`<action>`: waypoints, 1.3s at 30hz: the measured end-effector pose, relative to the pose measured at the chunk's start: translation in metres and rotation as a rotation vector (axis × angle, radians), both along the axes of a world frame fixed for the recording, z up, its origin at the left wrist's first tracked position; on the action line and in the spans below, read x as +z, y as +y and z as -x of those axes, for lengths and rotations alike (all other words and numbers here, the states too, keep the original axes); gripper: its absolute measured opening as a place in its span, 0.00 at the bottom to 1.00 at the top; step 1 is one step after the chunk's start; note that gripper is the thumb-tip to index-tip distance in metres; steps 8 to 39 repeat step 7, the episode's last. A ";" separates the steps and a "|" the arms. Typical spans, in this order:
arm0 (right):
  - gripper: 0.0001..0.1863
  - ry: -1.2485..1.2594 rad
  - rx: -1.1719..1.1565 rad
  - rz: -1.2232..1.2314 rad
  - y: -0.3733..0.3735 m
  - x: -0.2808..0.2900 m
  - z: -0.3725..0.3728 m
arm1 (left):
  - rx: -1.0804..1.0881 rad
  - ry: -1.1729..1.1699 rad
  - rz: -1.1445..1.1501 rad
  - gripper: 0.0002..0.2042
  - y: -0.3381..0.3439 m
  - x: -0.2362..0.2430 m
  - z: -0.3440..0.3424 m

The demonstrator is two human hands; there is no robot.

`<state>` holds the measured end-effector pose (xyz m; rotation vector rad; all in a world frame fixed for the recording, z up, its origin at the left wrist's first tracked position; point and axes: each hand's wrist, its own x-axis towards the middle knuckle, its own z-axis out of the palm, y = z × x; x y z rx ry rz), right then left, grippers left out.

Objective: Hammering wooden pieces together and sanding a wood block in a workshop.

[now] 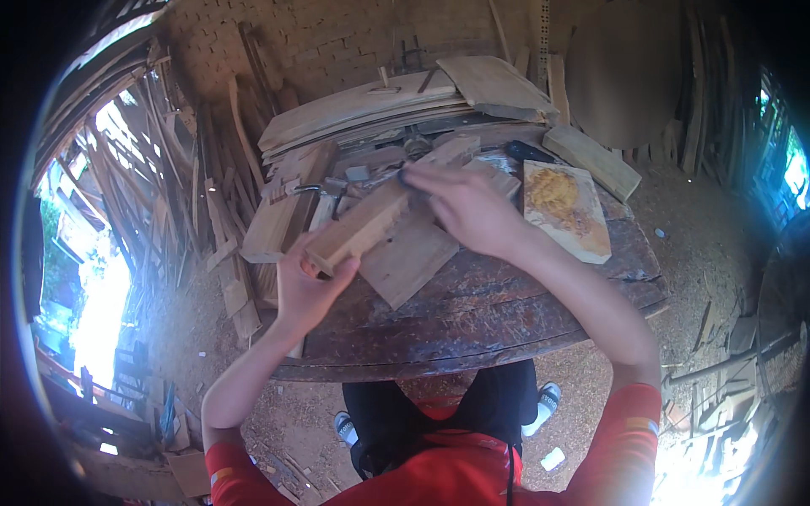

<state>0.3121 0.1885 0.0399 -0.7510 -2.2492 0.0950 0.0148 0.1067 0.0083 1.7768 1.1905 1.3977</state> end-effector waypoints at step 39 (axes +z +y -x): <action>0.33 -0.279 0.196 0.134 0.038 -0.017 0.027 | 0.143 0.404 -0.080 0.33 -0.040 0.004 0.005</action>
